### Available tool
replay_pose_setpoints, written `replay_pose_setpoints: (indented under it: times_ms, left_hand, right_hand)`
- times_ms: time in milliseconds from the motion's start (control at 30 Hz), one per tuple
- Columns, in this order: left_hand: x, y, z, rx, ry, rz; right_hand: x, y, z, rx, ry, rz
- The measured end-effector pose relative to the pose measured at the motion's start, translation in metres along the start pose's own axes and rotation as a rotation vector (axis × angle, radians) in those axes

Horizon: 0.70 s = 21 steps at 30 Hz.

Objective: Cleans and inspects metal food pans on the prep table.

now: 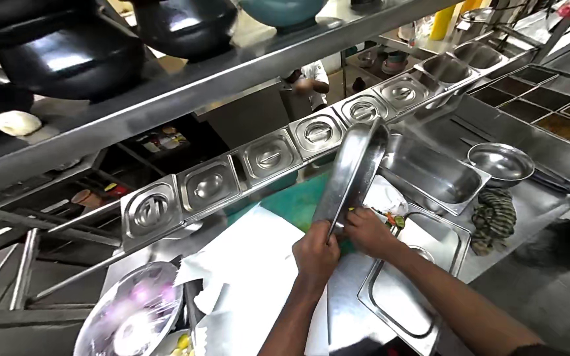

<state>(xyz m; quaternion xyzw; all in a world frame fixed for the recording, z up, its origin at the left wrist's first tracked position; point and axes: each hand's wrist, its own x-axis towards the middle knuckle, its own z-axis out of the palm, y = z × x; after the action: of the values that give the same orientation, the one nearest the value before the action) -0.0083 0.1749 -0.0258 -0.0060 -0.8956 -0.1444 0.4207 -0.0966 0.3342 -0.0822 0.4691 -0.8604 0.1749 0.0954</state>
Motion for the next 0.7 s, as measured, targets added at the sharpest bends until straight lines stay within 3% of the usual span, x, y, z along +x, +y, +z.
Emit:
replay_pose_setpoints:
  times_ms: [100, 233, 433, 500, 600, 700]
  left_hand:
    - [0.012, -0.008, -0.001, -0.021, 0.066, 0.105]
    - [0.024, -0.02, -0.023, -0.048, 0.066, 0.092]
    - [0.016, -0.032, -0.048, 0.021, 0.043, 0.075]
    - [0.015, -0.039, -0.062, -0.03, 0.006, -0.032]
    - [0.013, -0.035, -0.07, -0.318, -0.04, -0.266]
    - [0.011, -0.027, -0.079, -0.567, -0.081, -0.544]
  right_hand:
    - [-0.025, 0.028, -0.017, 0.061, 0.049, 0.129]
    - [-0.058, 0.05, -0.035, 0.207, 0.333, 0.341]
    - [-0.129, 0.037, -0.043, 0.165, 0.451, 0.827]
    - [-0.157, 0.028, -0.033, 0.122, 0.52, 0.907]
    - [-0.198, 0.042, -0.041, -0.012, 0.689, 1.047]
    - [-0.22, 0.087, -0.069, 0.039, 0.598, 1.254]
